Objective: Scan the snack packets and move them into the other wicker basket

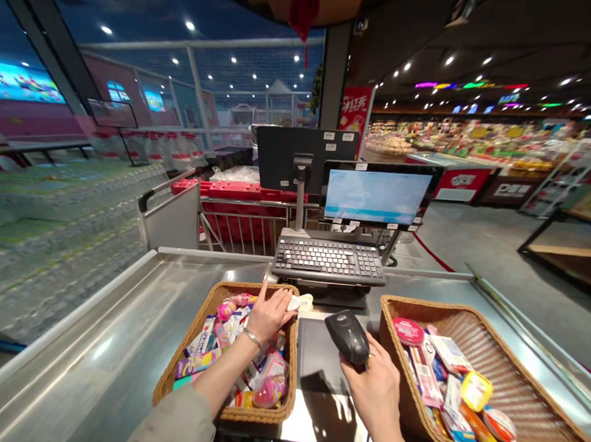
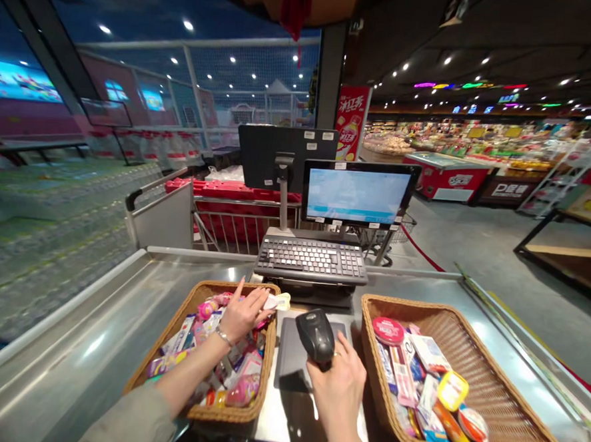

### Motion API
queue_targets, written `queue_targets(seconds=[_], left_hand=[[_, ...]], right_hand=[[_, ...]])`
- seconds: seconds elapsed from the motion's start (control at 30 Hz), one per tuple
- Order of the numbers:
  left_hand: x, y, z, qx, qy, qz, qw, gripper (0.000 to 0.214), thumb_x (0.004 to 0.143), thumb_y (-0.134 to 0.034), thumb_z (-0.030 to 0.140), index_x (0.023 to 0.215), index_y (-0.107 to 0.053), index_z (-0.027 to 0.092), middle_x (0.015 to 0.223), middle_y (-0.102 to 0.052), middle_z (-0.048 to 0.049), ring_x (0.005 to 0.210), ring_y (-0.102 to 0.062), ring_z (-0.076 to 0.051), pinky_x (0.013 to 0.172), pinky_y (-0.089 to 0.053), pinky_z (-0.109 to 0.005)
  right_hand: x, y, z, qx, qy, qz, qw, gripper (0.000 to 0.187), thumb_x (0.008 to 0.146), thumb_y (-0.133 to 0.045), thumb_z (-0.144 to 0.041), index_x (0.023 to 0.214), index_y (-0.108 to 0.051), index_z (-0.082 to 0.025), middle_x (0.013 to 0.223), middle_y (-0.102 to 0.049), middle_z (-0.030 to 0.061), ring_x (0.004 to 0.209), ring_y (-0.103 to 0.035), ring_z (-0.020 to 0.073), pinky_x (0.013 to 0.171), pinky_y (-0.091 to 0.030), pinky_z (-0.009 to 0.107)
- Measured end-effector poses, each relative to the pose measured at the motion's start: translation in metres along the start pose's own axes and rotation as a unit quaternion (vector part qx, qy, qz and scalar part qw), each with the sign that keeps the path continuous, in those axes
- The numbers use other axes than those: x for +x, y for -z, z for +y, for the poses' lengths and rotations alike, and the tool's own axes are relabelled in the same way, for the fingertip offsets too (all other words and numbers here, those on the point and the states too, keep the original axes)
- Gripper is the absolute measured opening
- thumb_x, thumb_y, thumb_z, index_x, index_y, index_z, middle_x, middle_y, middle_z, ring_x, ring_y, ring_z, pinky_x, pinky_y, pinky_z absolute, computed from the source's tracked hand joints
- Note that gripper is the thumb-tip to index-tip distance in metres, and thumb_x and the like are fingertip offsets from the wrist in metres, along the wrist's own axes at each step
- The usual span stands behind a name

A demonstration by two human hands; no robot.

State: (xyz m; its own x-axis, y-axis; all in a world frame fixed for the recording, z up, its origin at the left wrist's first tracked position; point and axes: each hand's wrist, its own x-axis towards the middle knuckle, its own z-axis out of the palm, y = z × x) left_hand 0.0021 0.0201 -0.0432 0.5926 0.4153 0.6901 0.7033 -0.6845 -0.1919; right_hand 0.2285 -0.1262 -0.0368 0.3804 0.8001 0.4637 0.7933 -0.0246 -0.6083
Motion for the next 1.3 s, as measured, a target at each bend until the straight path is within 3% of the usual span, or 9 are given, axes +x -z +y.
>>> queue_targets(seconds=[0.47,1.3], left_hand=[[0.029,-0.005,0.024,-0.029,0.003,0.034,0.999,0.037,0.094,-0.054,0.039,0.121,-0.062,0.014,0.109,-0.074,-0.0100,0.103,-0.069,-0.021,0.123,-0.008,-0.058],[0.039,-0.016,0.030,-0.046,0.013,0.035,0.998,0.033,0.093,-0.055,0.032,0.122,-0.062,0.017,0.111,-0.074,-0.0098,0.102,-0.070,-0.024,0.121,-0.011,-0.061]], right_hand=[[0.002,0.007,-0.003,-0.008,-0.007,-0.014,1.000,0.024,0.072,-0.058,-0.033,0.088,-0.072,-0.020,0.105,-0.072,0.0095,0.118,-0.058,0.0296,0.099,-0.043,0.044],[0.007,0.011,0.000,0.001,0.002,-0.042,0.999,0.021,0.071,-0.057,-0.026,0.084,-0.071,-0.020,0.102,-0.073,0.0082,0.119,-0.057,0.0293,0.100,-0.044,0.045]])
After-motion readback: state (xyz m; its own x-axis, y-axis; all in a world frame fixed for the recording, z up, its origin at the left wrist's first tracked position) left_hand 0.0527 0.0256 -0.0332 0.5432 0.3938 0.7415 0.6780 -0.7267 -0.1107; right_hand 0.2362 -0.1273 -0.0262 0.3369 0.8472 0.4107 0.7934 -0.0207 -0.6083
